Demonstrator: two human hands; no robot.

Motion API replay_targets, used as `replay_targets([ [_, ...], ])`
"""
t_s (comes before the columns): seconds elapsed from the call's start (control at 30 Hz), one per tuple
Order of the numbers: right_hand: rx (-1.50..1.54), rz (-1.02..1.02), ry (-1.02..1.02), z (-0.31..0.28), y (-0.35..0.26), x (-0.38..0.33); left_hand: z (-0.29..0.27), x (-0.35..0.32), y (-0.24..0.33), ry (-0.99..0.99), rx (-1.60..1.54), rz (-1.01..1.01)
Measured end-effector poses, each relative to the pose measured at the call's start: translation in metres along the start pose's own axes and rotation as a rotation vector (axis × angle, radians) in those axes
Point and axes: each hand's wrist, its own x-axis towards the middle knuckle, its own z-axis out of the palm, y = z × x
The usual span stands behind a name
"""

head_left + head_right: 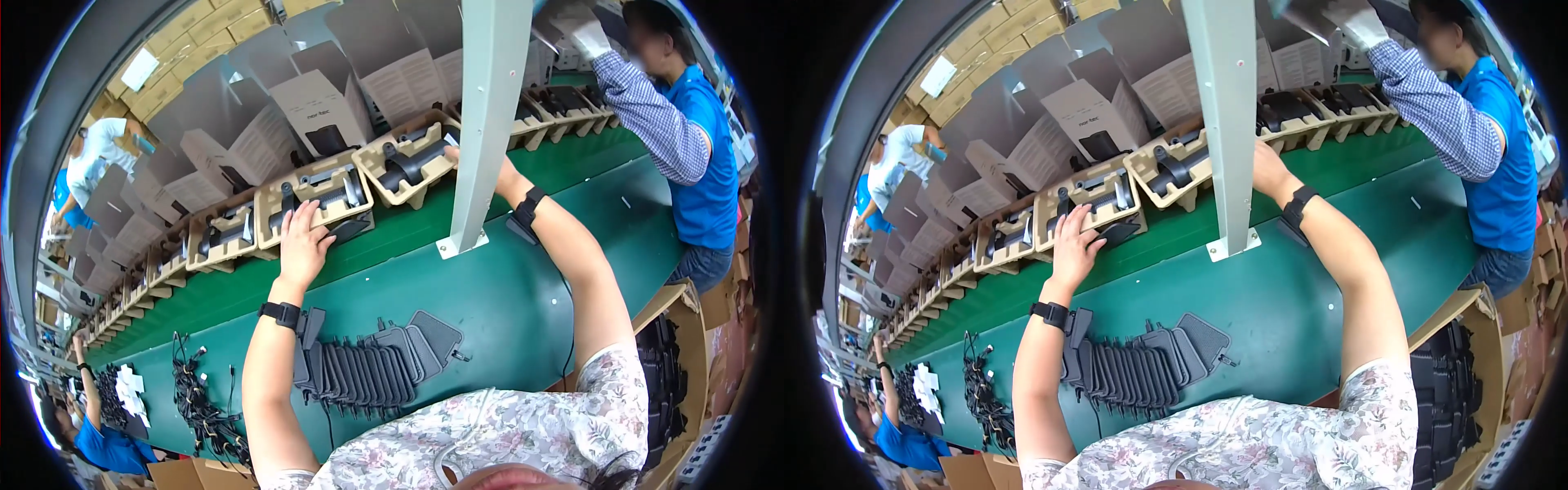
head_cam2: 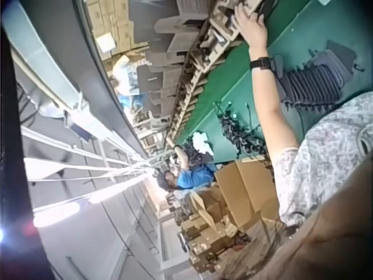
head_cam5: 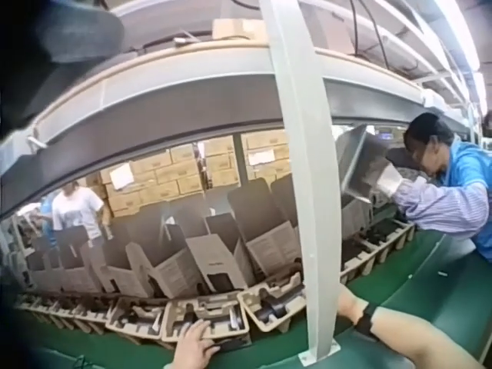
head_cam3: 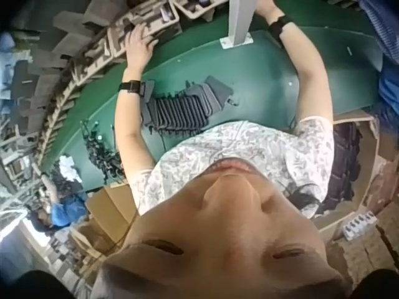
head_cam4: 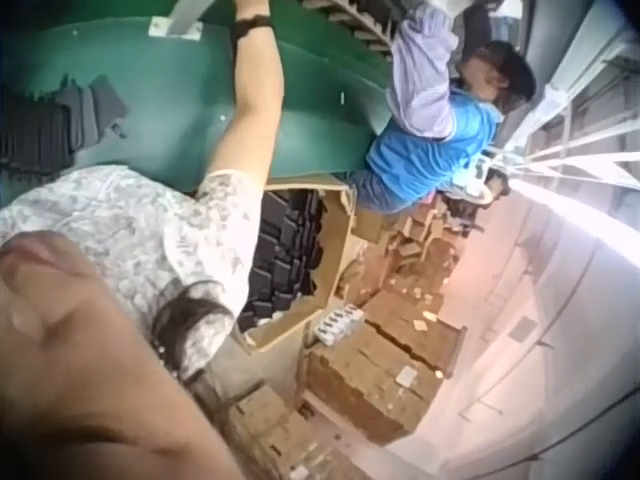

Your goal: The person connects cables to black pads and places the assemblies into cardboard trays, repeating this process several times. Throughout the task, they also move a box of components and organize stacks of the pads on the work surface.

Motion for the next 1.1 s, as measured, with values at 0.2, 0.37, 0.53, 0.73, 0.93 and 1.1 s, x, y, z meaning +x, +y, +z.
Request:
replay_targets([
  [0.2, -0.212, -0.089, 0.003, -0.029, -0.023, 0.013, -0.007, -0.013, -0.012, 0.014, -0.059, -0.037],
  [0.37, -0.2, -0.049, -0.015, -0.05, -0.017, -0.007, -0.01, -0.001, 0.018, 0.079, -0.077, 0.025],
  [0.53, -0.23, -0.071, -0.133, -0.023, 0.007, -0.009, 0.001, -0.005, 0.025, 0.156, -0.069, 0.008],
  [0.73, -0.144, 0.103, 0.059, -0.085, 0.034, -0.04, 0.009, 0.022, 0.057, 0.532, -0.33, 0.006],
  [0.93, 0.327, 0.307, 0.65, -0.159, -0.049, -0.035, -0.053, 0.02, 0.108, 0.212, -0.347, -0.29],
  [1.1, -0.024, -0.425, -0.014, -0.169, -0.177, -0.016, -0.075, 0.006, 0.172, 0.039, -0.207, 0.171],
])
